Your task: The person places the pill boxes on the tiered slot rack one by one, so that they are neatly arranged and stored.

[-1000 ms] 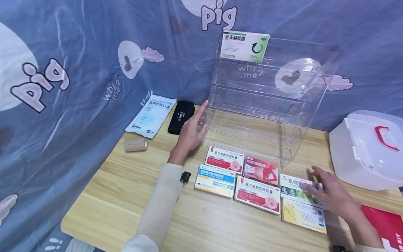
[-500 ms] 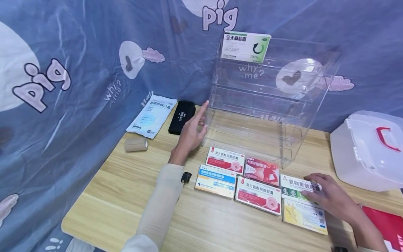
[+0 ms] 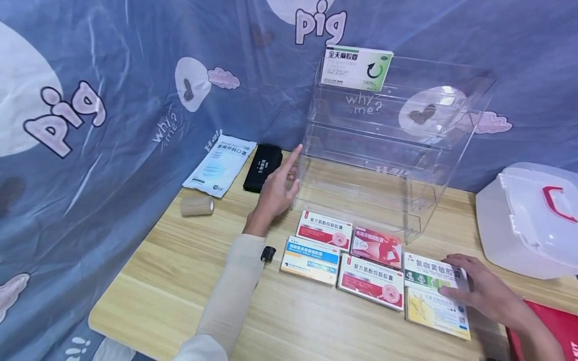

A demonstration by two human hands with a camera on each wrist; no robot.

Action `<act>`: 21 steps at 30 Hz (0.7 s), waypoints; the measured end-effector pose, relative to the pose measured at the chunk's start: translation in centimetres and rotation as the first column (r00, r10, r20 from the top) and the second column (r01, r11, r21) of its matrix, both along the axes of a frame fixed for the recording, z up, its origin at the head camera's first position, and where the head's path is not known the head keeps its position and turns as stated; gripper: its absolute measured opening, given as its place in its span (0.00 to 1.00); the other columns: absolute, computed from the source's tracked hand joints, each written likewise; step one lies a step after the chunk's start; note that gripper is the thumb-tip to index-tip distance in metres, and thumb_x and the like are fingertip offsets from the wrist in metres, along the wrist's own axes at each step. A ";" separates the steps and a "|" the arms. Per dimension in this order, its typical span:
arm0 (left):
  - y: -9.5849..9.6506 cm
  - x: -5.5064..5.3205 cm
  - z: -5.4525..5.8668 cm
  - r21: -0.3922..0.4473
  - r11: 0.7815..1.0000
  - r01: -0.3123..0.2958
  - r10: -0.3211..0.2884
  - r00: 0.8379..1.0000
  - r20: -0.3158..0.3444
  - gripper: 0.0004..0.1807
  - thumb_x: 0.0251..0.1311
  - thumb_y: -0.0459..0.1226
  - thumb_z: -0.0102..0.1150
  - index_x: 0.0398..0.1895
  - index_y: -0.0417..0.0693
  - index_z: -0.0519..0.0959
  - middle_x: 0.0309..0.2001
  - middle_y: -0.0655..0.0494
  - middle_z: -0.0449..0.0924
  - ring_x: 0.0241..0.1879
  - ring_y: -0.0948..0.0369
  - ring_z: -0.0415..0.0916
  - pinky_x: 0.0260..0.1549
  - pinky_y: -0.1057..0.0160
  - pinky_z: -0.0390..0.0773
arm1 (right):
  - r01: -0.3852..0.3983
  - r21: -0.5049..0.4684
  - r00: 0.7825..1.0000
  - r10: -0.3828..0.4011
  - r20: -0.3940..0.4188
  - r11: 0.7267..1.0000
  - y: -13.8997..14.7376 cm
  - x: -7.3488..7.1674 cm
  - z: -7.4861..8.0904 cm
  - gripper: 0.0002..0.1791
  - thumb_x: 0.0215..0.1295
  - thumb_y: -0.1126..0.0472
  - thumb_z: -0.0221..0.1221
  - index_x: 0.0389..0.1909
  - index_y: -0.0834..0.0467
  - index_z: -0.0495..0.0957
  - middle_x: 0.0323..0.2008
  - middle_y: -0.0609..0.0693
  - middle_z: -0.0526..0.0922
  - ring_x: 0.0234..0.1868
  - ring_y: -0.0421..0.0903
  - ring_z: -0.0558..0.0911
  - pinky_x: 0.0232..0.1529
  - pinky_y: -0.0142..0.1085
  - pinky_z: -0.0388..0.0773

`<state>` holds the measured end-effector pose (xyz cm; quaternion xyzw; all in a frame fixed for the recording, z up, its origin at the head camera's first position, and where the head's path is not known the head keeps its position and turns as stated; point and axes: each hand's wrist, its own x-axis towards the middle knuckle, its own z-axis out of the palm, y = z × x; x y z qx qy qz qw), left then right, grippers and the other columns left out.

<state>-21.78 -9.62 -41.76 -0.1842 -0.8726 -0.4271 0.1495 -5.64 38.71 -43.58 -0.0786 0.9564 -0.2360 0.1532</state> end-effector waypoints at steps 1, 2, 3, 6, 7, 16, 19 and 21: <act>0.0 0.0 0.0 0.000 1.000 0.000 0.000 1.000 -0.003 0.48 0.71 0.26 0.61 0.88 0.65 0.54 0.81 0.52 0.69 0.59 0.53 0.85 0.57 0.58 0.87 | 0.004 -0.005 1.000 -0.004 0.002 1.000 0.0 0.0 0.0 0.47 0.62 0.52 0.76 0.73 0.73 0.67 0.71 0.78 0.64 0.67 0.77 0.67 0.62 0.74 0.67; 0.0 0.0 0.0 0.000 1.000 -0.001 0.001 1.000 -0.004 0.48 0.71 0.27 0.61 0.88 0.65 0.54 0.81 0.52 0.69 0.59 0.53 0.85 0.57 0.58 0.87 | 0.008 -0.006 1.000 -0.008 0.001 1.000 0.1 0.0 0.0 0.47 0.62 0.52 0.76 0.73 0.72 0.67 0.71 0.78 0.64 0.67 0.76 0.67 0.64 0.67 0.70; 0.0 0.0 0.0 0.001 1.000 -0.001 0.001 1.000 -0.005 0.48 0.71 0.27 0.61 0.88 0.64 0.54 0.81 0.52 0.69 0.59 0.53 0.85 0.57 0.58 0.87 | 0.010 -0.015 1.000 -0.010 -0.005 1.000 0.1 0.0 0.0 0.46 0.62 0.52 0.77 0.73 0.72 0.68 0.71 0.77 0.65 0.67 0.75 0.68 0.69 0.57 0.70; 0.1 0.0 0.0 0.001 1.000 -0.001 0.001 1.000 -0.005 0.48 0.71 0.27 0.60 0.88 0.64 0.54 0.81 0.52 0.69 0.60 0.52 0.85 0.58 0.57 0.87 | 0.014 -0.030 0.999 -0.015 -0.031 0.999 0.3 0.2 -0.2 0.45 0.60 0.51 0.78 0.71 0.69 0.70 0.69 0.75 0.69 0.65 0.59 0.72 0.62 0.23 0.64; 0.1 0.0 0.0 0.002 1.000 -0.001 0.001 1.000 -0.004 0.48 0.71 0.27 0.60 0.88 0.64 0.54 0.81 0.52 0.69 0.59 0.52 0.85 0.57 0.57 0.87 | 0.013 -0.034 0.999 -0.015 -0.046 0.999 0.3 0.3 -0.3 0.44 0.59 0.51 0.78 0.70 0.68 0.71 0.67 0.73 0.71 0.63 0.49 0.73 0.54 0.17 0.61; 0.1 0.0 0.0 -0.007 1.000 -0.001 0.001 1.000 -0.016 0.48 0.71 0.27 0.60 0.88 0.64 0.54 0.81 0.52 0.69 0.59 0.52 0.86 0.56 0.55 0.88 | 0.039 -0.011 0.999 -0.039 -0.036 0.999 -0.1 0.2 -0.1 0.43 0.59 0.51 0.79 0.70 0.66 0.73 0.67 0.75 0.69 0.64 0.66 0.70 0.63 0.54 0.73; 0.1 0.0 0.0 -0.013 1.000 -0.004 0.004 1.000 -0.016 0.48 0.71 0.27 0.60 0.88 0.64 0.54 0.81 0.52 0.69 0.58 0.52 0.86 0.56 0.55 0.88 | 0.056 0.005 0.998 -0.056 -0.012 0.998 -0.3 0.0 0.0 0.45 0.59 0.50 0.78 0.71 0.69 0.71 0.67 0.79 0.67 0.64 0.76 0.67 0.59 0.74 0.68; 0.0 0.0 0.0 -0.018 1.000 -0.005 0.004 1.000 -0.016 0.48 0.71 0.27 0.60 0.88 0.63 0.54 0.81 0.52 0.69 0.58 0.52 0.86 0.56 0.56 0.88 | 0.070 0.039 0.998 -0.070 0.007 0.997 -0.3 0.0 0.0 0.48 0.60 0.47 0.78 0.71 0.71 0.69 0.67 0.80 0.66 0.63 0.76 0.67 0.59 0.76 0.69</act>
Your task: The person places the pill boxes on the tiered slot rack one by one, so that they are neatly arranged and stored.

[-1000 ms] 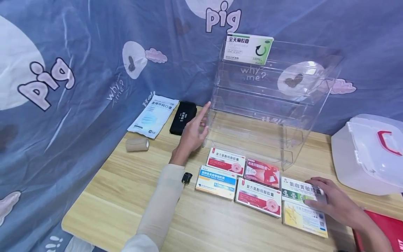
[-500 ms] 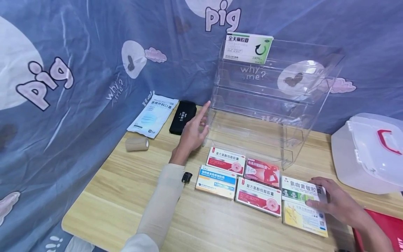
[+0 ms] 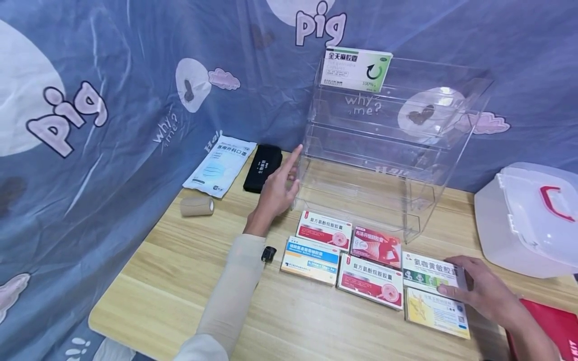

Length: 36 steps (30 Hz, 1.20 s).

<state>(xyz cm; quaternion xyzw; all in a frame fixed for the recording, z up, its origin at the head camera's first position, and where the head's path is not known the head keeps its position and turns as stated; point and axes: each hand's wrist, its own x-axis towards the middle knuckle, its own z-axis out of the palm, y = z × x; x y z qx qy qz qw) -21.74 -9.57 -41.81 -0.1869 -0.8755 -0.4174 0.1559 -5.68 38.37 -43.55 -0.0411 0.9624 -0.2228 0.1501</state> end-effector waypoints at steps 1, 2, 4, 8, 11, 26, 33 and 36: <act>0.0 0.0 0.0 -0.002 1.000 0.000 0.000 1.000 0.001 0.48 0.71 0.27 0.60 0.88 0.64 0.53 0.81 0.52 0.69 0.58 0.52 0.86 0.55 0.56 0.88 | 0.008 0.014 1.000 -0.008 0.014 1.000 0.0 -0.1 0.0 0.50 0.60 0.45 0.77 0.72 0.72 0.68 0.67 0.80 0.65 0.63 0.76 0.67 0.59 0.76 0.69; 0.0 0.0 0.0 -0.003 1.000 -0.001 0.001 1.000 0.001 0.48 0.72 0.27 0.60 0.88 0.64 0.53 0.80 0.52 0.70 0.57 0.52 0.86 0.55 0.55 0.88 | 0.013 0.026 1.000 -0.014 0.026 1.000 0.0 -0.1 0.0 0.51 0.60 0.44 0.77 0.72 0.72 0.67 0.67 0.81 0.65 0.63 0.76 0.67 0.59 0.76 0.69; 0.0 0.0 -0.1 -0.006 1.000 -0.002 0.002 1.000 0.001 0.48 0.72 0.27 0.60 0.88 0.64 0.53 0.80 0.52 0.70 0.57 0.52 0.86 0.55 0.55 0.88 | 0.023 0.038 0.999 -0.025 0.043 0.999 0.0 -0.2 0.0 0.52 0.61 0.43 0.76 0.72 0.73 0.66 0.67 0.81 0.64 0.61 0.75 0.68 0.58 0.76 0.70; 0.0 -0.1 0.0 -0.004 1.000 -0.001 0.001 1.000 0.002 0.48 0.71 0.27 0.61 0.88 0.64 0.53 0.80 0.52 0.70 0.57 0.52 0.86 0.54 0.54 0.88 | 0.034 0.043 0.998 -0.035 0.043 0.998 0.0 -0.2 0.1 0.52 0.60 0.42 0.77 0.71 0.73 0.66 0.63 0.78 0.68 0.57 0.71 0.70 0.55 0.69 0.75; 0.0 -0.1 0.1 -0.003 1.000 0.002 -0.002 1.000 0.001 0.48 0.71 0.27 0.61 0.88 0.64 0.54 0.81 0.52 0.70 0.57 0.52 0.86 0.54 0.53 0.88 | 0.035 0.046 0.999 -0.036 0.024 0.998 0.0 -0.1 0.2 0.52 0.58 0.42 0.78 0.70 0.73 0.67 0.60 0.75 0.72 0.54 0.66 0.72 0.50 0.60 0.77; 0.1 0.1 0.0 -0.002 1.000 -0.005 0.005 1.000 0.008 0.48 0.71 0.27 0.60 0.88 0.66 0.53 0.81 0.52 0.70 0.57 0.52 0.87 0.54 0.53 0.89 | 0.089 -0.026 0.995 -0.090 -0.045 0.996 0.5 0.7 0.6 0.46 0.58 0.59 0.79 0.71 0.71 0.65 0.55 0.72 0.82 0.48 0.60 0.84 0.39 0.33 0.81; 0.1 0.2 0.1 0.001 1.000 -0.016 0.016 1.000 0.008 0.49 0.71 0.27 0.61 0.88 0.68 0.53 0.80 0.51 0.71 0.57 0.51 0.87 0.53 0.51 0.89 | 0.083 -0.184 0.963 -0.126 -0.237 0.979 1.4 1.6 0.1 0.37 0.60 0.75 0.72 0.70 0.70 0.69 0.53 0.43 0.83 0.40 0.16 0.72 0.33 0.18 0.77; 0.1 0.2 0.1 0.000 1.000 -0.014 0.014 1.000 0.012 0.49 0.71 0.27 0.61 0.88 0.68 0.53 0.81 0.52 0.70 0.57 0.52 0.86 0.54 0.51 0.88 | 0.074 -0.298 0.940 -0.167 -0.298 0.952 1.7 2.1 0.0 0.36 0.62 0.80 0.68 0.71 0.65 0.70 0.51 0.19 0.74 0.43 0.13 0.72 0.35 0.15 0.77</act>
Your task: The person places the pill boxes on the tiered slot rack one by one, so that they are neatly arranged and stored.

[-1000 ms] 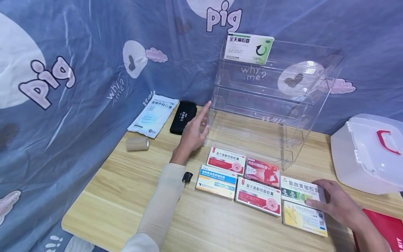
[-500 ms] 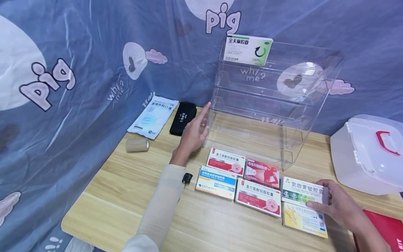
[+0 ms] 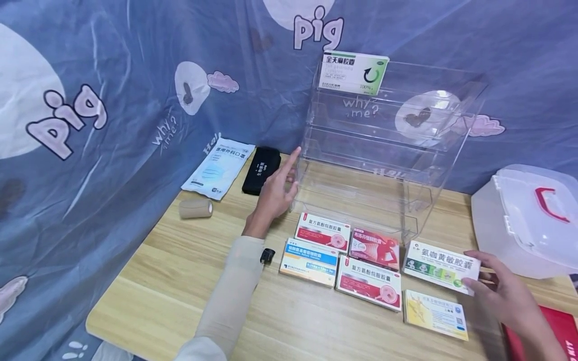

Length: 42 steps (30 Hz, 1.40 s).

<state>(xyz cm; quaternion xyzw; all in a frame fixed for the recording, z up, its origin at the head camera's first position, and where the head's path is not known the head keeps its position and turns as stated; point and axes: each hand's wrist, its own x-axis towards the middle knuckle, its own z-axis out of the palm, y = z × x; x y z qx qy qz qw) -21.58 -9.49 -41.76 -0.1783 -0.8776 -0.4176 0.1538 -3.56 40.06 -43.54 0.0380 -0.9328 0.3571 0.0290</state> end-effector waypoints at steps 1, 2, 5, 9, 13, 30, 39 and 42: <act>0.0 0.0 0.0 -0.001 1.000 0.000 0.000 1.000 0.000 0.49 0.71 0.27 0.61 0.88 0.68 0.53 0.81 0.53 0.70 0.57 0.52 0.86 0.54 0.52 0.88 | 0.001 -0.043 1.000 -0.002 -0.027 0.999 0.0 0.1 0.0 0.37 0.61 0.82 0.66 0.71 0.62 0.71 0.50 0.14 0.70 0.44 0.14 0.73 0.36 0.14 0.76; 0.0 0.0 0.0 -0.001 1.000 -0.001 0.001 1.000 0.001 0.49 0.71 0.27 0.61 0.88 0.68 0.53 0.81 0.53 0.69 0.58 0.52 0.86 0.53 0.52 0.88 | 0.000 -0.074 0.999 -0.003 -0.050 0.997 0.0 0.1 0.1 0.38 0.61 0.84 0.65 0.71 0.58 0.72 0.49 0.14 0.71 0.44 0.14 0.74 0.36 0.14 0.76; 0.0 0.1 0.0 0.000 1.000 -0.003 0.003 1.000 -0.001 0.49 0.71 0.27 0.61 0.88 0.68 0.53 0.80 0.52 0.70 0.58 0.52 0.86 0.53 0.52 0.88 | 0.006 -0.163 0.995 -0.021 -0.094 0.987 -0.1 0.2 0.5 0.43 0.60 0.88 0.61 0.68 0.46 0.71 0.48 0.17 0.75 0.44 0.16 0.76 0.36 0.14 0.75; -0.1 0.1 0.0 0.001 1.000 -0.003 0.003 1.000 -0.005 0.49 0.71 0.27 0.61 0.88 0.68 0.53 0.77 0.50 0.75 0.56 0.51 0.87 0.52 0.52 0.88 | 0.040 -0.230 0.991 -0.069 -0.119 0.972 -0.5 0.0 1.3 0.42 0.60 0.89 0.60 0.63 0.43 0.73 0.46 0.20 0.79 0.43 0.18 0.78 0.37 0.13 0.76; -0.1 0.1 0.1 0.000 1.000 -0.002 0.002 1.000 -0.001 0.49 0.71 0.27 0.61 0.88 0.67 0.54 0.75 0.49 0.76 0.56 0.51 0.87 0.52 0.51 0.89 | 0.079 -0.266 0.983 -0.120 -0.140 0.961 -0.8 -0.3 2.1 0.40 0.60 0.88 0.61 0.60 0.43 0.75 0.47 0.21 0.81 0.43 0.19 0.80 0.39 0.13 0.77; -0.1 0.1 0.0 -0.010 1.000 -0.008 0.008 1.000 -0.001 0.49 0.71 0.28 0.61 0.88 0.68 0.53 0.77 0.50 0.75 0.56 0.51 0.86 0.53 0.51 0.88 | 0.338 -0.337 0.886 -0.418 -0.200 0.878 -3.5 -4.5 8.5 0.37 0.65 0.83 0.63 0.66 0.44 0.74 0.48 0.27 0.79 0.44 0.20 0.80 0.44 0.09 0.76; -0.1 0.1 0.0 -0.001 1.000 -0.005 0.005 1.000 0.000 0.49 0.71 0.27 0.60 0.88 0.68 0.53 0.78 0.49 0.74 0.56 0.51 0.86 0.53 0.50 0.88 | 0.354 -0.253 0.839 -0.426 -0.340 0.900 -5.9 -8.2 12.8 0.40 0.68 0.81 0.59 0.77 0.52 0.66 0.51 0.28 0.70 0.49 0.22 0.77 0.52 0.09 0.72; 0.0 0.1 0.0 0.001 1.000 -0.002 0.002 1.000 0.006 0.49 0.71 0.27 0.60 0.88 0.69 0.53 0.77 0.49 0.74 0.56 0.51 0.86 0.53 0.50 0.88 | 0.343 -0.280 0.826 -0.430 -0.365 0.897 -6.5 -9.4 14.2 0.39 0.68 0.81 0.59 0.76 0.52 0.66 0.53 0.29 0.73 0.51 0.23 0.79 0.55 0.12 0.74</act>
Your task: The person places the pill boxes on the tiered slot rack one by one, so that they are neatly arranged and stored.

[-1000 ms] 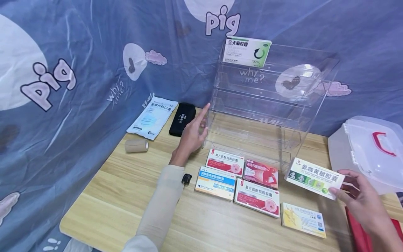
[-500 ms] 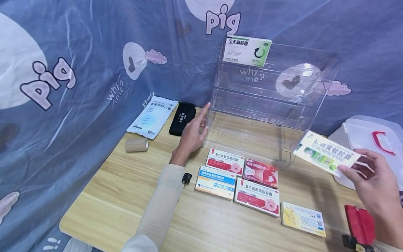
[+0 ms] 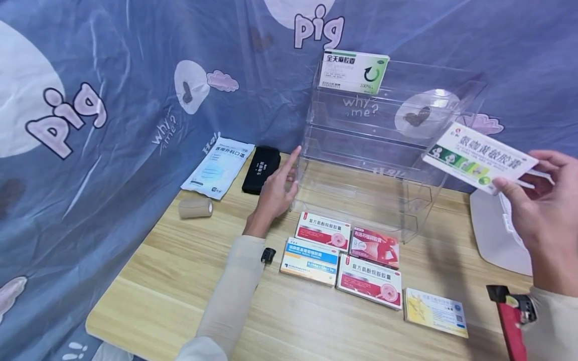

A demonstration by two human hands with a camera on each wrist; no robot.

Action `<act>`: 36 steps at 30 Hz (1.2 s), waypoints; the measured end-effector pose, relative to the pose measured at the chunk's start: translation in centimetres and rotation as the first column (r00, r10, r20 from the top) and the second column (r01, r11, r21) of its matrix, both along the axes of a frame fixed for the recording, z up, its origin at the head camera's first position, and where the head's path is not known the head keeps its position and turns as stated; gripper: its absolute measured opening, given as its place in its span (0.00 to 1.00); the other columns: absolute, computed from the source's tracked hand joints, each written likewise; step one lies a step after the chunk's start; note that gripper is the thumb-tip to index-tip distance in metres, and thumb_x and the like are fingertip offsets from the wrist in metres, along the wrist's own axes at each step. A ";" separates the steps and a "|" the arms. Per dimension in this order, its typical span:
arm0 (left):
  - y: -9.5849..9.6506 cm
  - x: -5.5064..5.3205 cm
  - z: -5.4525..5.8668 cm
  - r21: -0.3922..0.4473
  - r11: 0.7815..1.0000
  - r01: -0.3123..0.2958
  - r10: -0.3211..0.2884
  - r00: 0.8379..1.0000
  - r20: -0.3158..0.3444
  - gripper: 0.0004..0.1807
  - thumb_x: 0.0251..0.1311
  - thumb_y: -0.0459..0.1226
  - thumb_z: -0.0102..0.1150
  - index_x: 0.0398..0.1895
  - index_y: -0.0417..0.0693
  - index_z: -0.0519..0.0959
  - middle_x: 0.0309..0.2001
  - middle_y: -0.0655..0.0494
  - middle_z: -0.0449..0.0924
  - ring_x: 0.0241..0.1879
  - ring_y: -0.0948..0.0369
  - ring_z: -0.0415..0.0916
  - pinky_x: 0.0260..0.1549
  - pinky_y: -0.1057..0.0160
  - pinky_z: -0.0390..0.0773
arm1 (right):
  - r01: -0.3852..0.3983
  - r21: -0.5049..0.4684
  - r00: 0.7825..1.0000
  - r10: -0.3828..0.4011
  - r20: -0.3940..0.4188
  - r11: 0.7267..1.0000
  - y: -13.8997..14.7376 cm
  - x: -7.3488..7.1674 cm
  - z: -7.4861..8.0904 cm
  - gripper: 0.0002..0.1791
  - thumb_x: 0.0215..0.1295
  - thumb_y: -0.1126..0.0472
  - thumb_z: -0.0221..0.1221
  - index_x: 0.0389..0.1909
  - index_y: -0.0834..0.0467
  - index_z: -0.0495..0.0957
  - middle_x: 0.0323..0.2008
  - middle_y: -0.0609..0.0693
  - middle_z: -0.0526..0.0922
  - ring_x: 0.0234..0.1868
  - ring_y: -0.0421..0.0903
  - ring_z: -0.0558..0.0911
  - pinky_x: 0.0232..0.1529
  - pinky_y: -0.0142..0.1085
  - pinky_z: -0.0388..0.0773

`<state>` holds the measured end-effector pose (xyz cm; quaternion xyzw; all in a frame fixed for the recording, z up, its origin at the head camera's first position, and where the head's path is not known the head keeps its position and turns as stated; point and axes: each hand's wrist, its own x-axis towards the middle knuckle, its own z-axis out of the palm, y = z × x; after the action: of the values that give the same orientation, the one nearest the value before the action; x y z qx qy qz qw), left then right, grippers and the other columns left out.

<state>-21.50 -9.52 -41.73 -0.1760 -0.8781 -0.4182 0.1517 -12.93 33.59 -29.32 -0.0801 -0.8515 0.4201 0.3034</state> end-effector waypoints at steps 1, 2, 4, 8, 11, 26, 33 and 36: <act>0.0 0.0 0.0 0.001 1.000 0.000 0.000 1.000 0.001 0.49 0.71 0.27 0.60 0.88 0.68 0.53 0.77 0.49 0.75 0.56 0.51 0.86 0.52 0.50 0.88 | -0.003 -0.014 1.000 0.003 -0.020 1.000 -0.2 -0.5 0.5 0.39 0.68 0.81 0.59 0.75 0.52 0.66 0.53 0.30 0.74 0.51 0.24 0.79 0.55 0.12 0.75; 0.0 0.0 0.1 0.000 1.000 0.000 0.000 1.000 0.001 0.49 0.71 0.27 0.60 0.88 0.68 0.53 0.77 0.49 0.75 0.56 0.51 0.86 0.52 0.50 0.88 | -0.003 -0.021 0.999 0.002 -0.038 1.000 -0.4 -0.9 0.9 0.38 0.68 0.81 0.59 0.75 0.52 0.66 0.54 0.31 0.75 0.51 0.25 0.80 0.54 0.12 0.75; 0.0 0.0 0.0 -0.003 1.000 0.000 0.000 1.000 0.000 0.49 0.71 0.27 0.60 0.88 0.68 0.53 0.76 0.48 0.75 0.56 0.51 0.87 0.52 0.50 0.88 | -0.008 -0.063 0.996 0.002 -0.085 0.998 -0.8 -1.9 1.9 0.37 0.68 0.82 0.59 0.73 0.52 0.68 0.53 0.34 0.77 0.51 0.27 0.81 0.54 0.14 0.77; 0.0 -0.1 0.0 -0.005 1.000 -0.003 0.003 1.000 -0.009 0.49 0.71 0.27 0.61 0.89 0.67 0.52 0.73 0.46 0.78 0.55 0.50 0.87 0.51 0.50 0.89 | -0.018 -0.120 0.987 -0.002 -0.161 0.993 -1.3 -4.3 3.8 0.35 0.67 0.82 0.59 0.70 0.52 0.69 0.53 0.38 0.79 0.52 0.30 0.82 0.52 0.15 0.78; -0.1 -0.1 0.1 0.004 1.000 -0.006 0.006 1.000 -0.017 0.50 0.70 0.27 0.61 0.89 0.67 0.53 0.71 0.45 0.79 0.55 0.50 0.87 0.51 0.51 0.89 | -0.030 -0.144 0.983 0.003 -0.185 0.989 -1.6 -6.0 5.2 0.34 0.68 0.79 0.60 0.70 0.51 0.69 0.54 0.39 0.80 0.53 0.31 0.82 0.54 0.17 0.79; 0.1 -0.1 -0.3 -0.004 1.000 -0.003 0.003 1.000 -0.022 0.48 0.70 0.28 0.61 0.88 0.66 0.54 0.62 0.44 0.85 0.53 0.50 0.87 0.50 0.50 0.88 | 0.052 0.008 0.976 -0.049 -0.213 0.999 -3.9 -11.0 9.6 0.29 0.73 0.74 0.60 0.68 0.46 0.71 0.55 0.33 0.78 0.56 0.28 0.83 0.60 0.22 0.80; 0.2 0.0 -0.2 -0.003 1.000 -0.003 0.003 1.000 0.001 0.49 0.71 0.28 0.60 0.88 0.69 0.53 0.69 0.46 0.81 0.56 0.52 0.86 0.52 0.51 0.88 | 0.045 0.055 0.968 -0.030 -0.249 0.997 -3.8 -13.1 9.6 0.28 0.69 0.75 0.63 0.63 0.45 0.77 0.48 0.29 0.77 0.46 0.24 0.81 0.53 0.19 0.81; 0.2 0.0 -0.1 0.002 1.000 -0.005 0.005 1.000 0.002 0.49 0.70 0.27 0.60 0.88 0.69 0.52 0.68 0.44 0.82 0.56 0.51 0.86 0.51 0.51 0.88 | 0.028 0.099 0.966 -0.002 -0.258 0.995 -4.0 -13.5 9.9 0.27 0.70 0.74 0.64 0.63 0.45 0.77 0.48 0.27 0.74 0.47 0.23 0.80 0.54 0.19 0.81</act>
<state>-21.47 -9.34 -41.86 -0.1731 -0.8784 -0.4188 0.1518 -26.44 29.60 -19.40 -0.0157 -0.8245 0.3806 0.4185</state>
